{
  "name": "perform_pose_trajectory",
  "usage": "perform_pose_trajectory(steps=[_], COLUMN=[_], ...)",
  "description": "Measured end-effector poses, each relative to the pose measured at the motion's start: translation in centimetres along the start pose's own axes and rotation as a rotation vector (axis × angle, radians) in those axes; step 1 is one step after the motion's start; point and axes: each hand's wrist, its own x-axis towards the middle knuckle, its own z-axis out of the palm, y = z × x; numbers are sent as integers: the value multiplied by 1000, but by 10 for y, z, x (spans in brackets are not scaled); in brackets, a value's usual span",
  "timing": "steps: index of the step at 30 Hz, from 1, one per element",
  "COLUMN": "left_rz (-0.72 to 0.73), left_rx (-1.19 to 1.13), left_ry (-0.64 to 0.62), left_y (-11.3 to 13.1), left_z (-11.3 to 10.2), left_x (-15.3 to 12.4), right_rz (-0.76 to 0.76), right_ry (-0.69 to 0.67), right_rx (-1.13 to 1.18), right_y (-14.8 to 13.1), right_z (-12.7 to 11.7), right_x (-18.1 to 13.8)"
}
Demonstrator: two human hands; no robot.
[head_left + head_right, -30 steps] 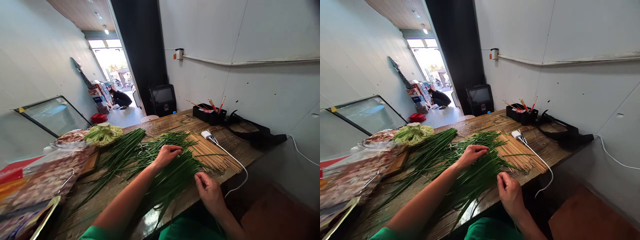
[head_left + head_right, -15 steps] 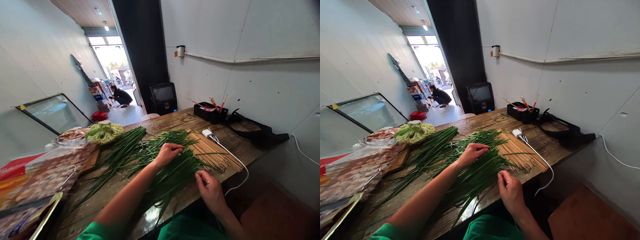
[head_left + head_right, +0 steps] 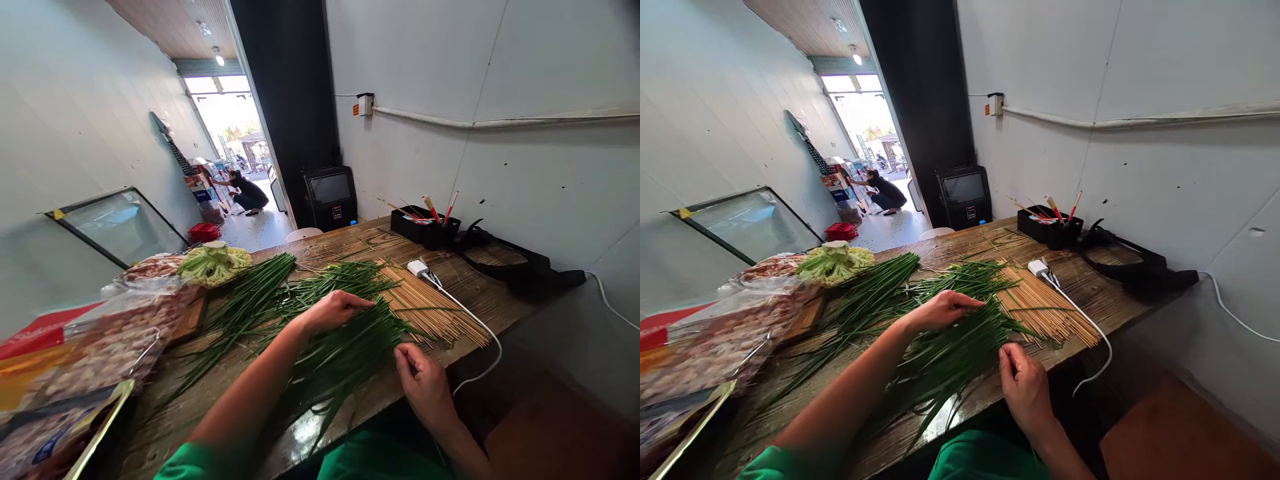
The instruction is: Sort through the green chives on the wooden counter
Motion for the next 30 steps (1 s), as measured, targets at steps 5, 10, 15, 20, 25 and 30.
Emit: perform_pose_trajectory(steps=[5, 10, 15, 20, 25, 30], left_rz=[-262, -310, -289, -293, -366, -320], left_rx=[427, 679, 616, 330, -69, -521], left_ry=[288, 270, 336, 511, 538, 491], left_y=[-13, -35, -46, -42, -36, -33], left_z=[-19, -5, 6, -7, -14, -13], left_x=[-2, 6, 12, 11, 7, 9], right_rz=[12, 23, 31, 19, -10, -17], right_ry=[-9, -38, -40, -35, -28, -21], right_rx=[16, 28, 30, 29, 6, 5], right_y=[3, 4, 5, 6, 3, 2], right_z=[1, 1, 1, 1, -1, -1], right_x=[-2, -3, -2, -1, 1, 3])
